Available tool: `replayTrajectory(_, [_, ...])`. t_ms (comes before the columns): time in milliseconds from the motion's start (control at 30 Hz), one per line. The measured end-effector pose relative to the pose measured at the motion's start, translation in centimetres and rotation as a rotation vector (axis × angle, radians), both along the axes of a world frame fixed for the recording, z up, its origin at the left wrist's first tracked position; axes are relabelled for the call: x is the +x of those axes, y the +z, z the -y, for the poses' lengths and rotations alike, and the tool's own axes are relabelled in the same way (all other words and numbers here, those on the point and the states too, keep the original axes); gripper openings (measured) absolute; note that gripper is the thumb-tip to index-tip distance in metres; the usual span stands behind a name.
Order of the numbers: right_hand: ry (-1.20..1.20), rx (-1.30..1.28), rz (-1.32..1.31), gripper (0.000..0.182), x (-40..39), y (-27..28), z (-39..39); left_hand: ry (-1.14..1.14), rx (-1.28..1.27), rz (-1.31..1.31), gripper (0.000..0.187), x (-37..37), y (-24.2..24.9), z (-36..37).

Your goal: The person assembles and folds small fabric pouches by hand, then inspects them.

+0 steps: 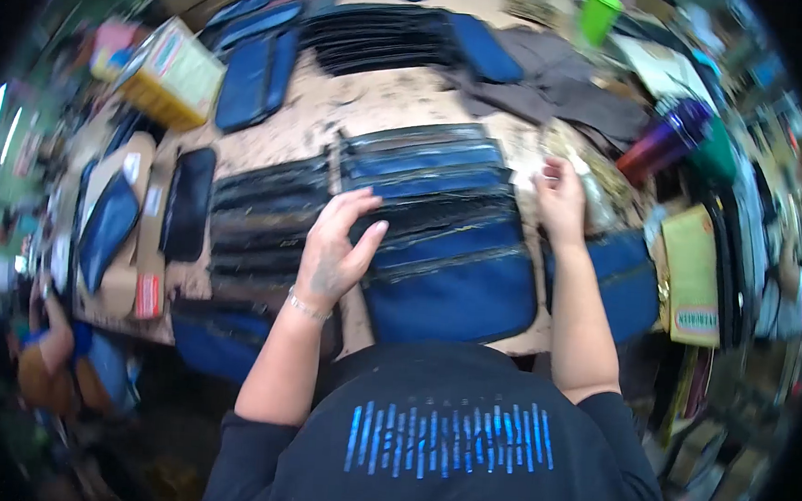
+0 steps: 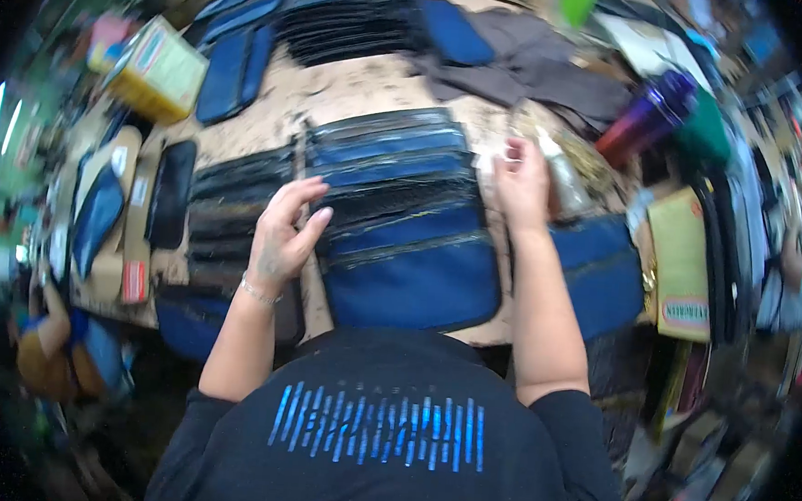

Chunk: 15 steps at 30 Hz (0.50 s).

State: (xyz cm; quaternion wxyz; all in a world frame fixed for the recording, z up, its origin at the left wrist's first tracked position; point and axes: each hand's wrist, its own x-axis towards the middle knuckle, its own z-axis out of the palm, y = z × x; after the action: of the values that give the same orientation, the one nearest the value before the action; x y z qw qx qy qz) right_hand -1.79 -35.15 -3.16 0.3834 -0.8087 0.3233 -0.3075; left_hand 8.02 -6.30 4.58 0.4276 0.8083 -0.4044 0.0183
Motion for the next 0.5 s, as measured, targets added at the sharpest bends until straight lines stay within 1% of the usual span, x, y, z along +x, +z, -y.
replayTrajectory(33, [0.057,-0.006,0.0,0.029,0.5,0.4,-0.2,0.022,-0.042,0.003,0.024,0.3,0.0,-0.7])
replayTrajectory(67, [0.101,-0.044,0.007,0.029,1.2,0.4,-0.2,0.085,-0.033,-0.101,0.023,0.0,0.7,-1.4])
replayTrajectory(133, [0.111,-0.08,-0.056,0.027,2.4,0.1,0.0,0.103,-0.126,-0.127,0.018,0.3,-0.5,-2.9])
replayTrajectory(200, [0.188,0.009,0.087,0.024,3.1,0.9,-0.1,0.171,-0.212,-0.385,0.015,-0.9,-0.1,-4.2])
replayTrajectory(233, [0.184,0.031,0.079,0.019,3.2,2.0,-0.5,0.233,-0.244,-0.407,0.017,-1.7,0.6,-4.3])
replayTrajectory(267, [0.246,0.07,0.187,0.015,3.5,2.0,-0.5,0.257,-0.248,-0.408,0.017,-2.2,0.4,-5.1])
replayTrajectory(333, [0.281,0.265,0.187,0.013,3.2,5.3,-3.2,0.19,-0.281,-0.558,0.028,-3.2,0.0,-6.4])
replayTrajectory(367, [0.335,0.304,0.303,0.018,3.2,4.7,-3.6,0.161,-0.32,-0.628,0.034,-4.2,0.1,-6.1])
replayTrajectory(400, [0.349,0.302,0.3,0.018,2.8,5.1,-4.6,0.077,-0.36,-0.599,0.031,-5.0,-0.1,-5.5])
replayTrajectory(433, [0.461,0.481,0.28,0.022,2.1,5.7,-6.2,-0.021,-0.304,-0.656,0.027,-5.6,-0.1,-5.0])
replayTrajectory(467, [0.577,0.663,0.253,0.027,1.5,6.0,-7.9,-0.103,-0.221,-0.341,0.02,-5.7,0.0,-4.2])
replayTrajectory(500, [0.681,0.751,0.265,0.034,1.1,5.6,-9.6,-0.098,-0.275,-0.29,0.014,-6.6,0.8,-2.8])
